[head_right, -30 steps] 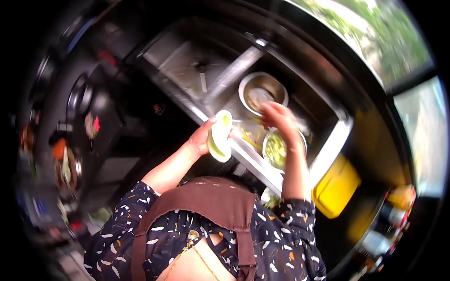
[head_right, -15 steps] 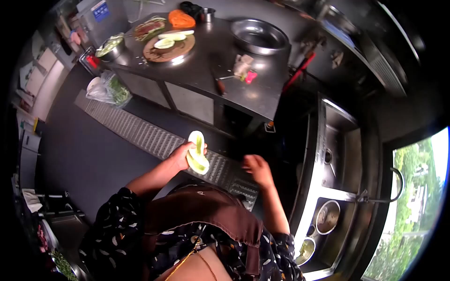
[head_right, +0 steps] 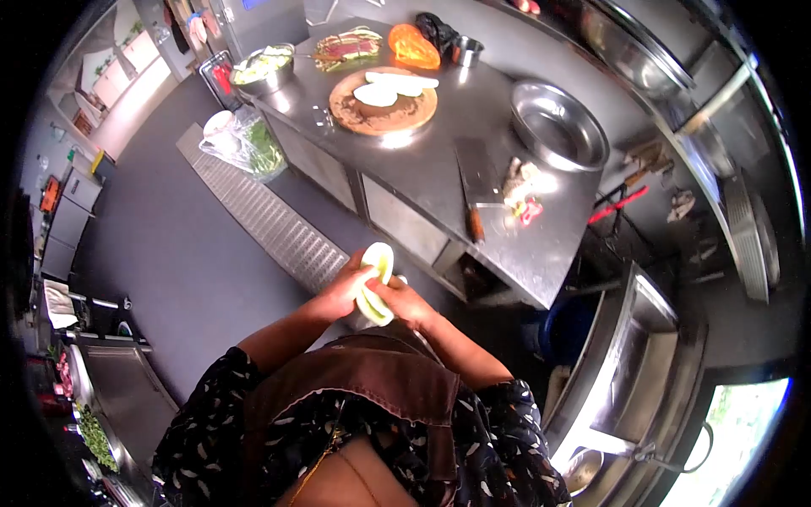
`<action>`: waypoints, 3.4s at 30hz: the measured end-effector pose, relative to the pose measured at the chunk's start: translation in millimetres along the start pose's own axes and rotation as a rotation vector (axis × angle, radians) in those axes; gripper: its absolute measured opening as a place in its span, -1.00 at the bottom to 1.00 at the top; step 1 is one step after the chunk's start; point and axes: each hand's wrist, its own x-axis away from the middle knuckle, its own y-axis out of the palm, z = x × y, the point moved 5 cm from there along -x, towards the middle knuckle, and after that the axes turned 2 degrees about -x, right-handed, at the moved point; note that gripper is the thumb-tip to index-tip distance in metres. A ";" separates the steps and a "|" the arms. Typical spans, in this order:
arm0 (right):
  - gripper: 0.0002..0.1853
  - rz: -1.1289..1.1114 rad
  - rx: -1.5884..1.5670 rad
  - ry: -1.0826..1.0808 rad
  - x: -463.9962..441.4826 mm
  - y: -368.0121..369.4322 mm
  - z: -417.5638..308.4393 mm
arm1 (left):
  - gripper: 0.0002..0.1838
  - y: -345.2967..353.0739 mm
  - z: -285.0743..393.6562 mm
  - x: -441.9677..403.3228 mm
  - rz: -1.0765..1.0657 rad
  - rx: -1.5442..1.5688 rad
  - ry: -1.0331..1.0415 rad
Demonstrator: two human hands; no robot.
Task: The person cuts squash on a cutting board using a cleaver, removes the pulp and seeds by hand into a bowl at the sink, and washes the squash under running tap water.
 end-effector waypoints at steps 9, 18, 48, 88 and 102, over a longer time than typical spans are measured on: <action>-0.55 0.291 -0.004 -0.069 -113.4 -124.3 -128.3 | -0.20 -38.6 108.2 -175.0 0.170 -0.402 0.017; -0.59 0.267 -0.055 -0.072 -193.2 -156.2 -197.9 | -0.03 -112.6 209.5 -338.4 0.328 -1.074 0.323; -0.34 1.103 0.711 -0.314 -383.1 -137.5 -275.3 | -0.34 -169.5 256.9 -420.9 -0.412 -0.003 -0.254; -0.79 2.072 -1.413 -1.477 422.9 111.7 319.8 | -0.41 367.3 -224.8 78.6 -1.317 -0.472 -1.274; -0.72 2.092 -1.417 -1.663 598.8 11.0 296.5 | -0.64 573.9 -325.1 184.8 -1.503 -0.469 -1.475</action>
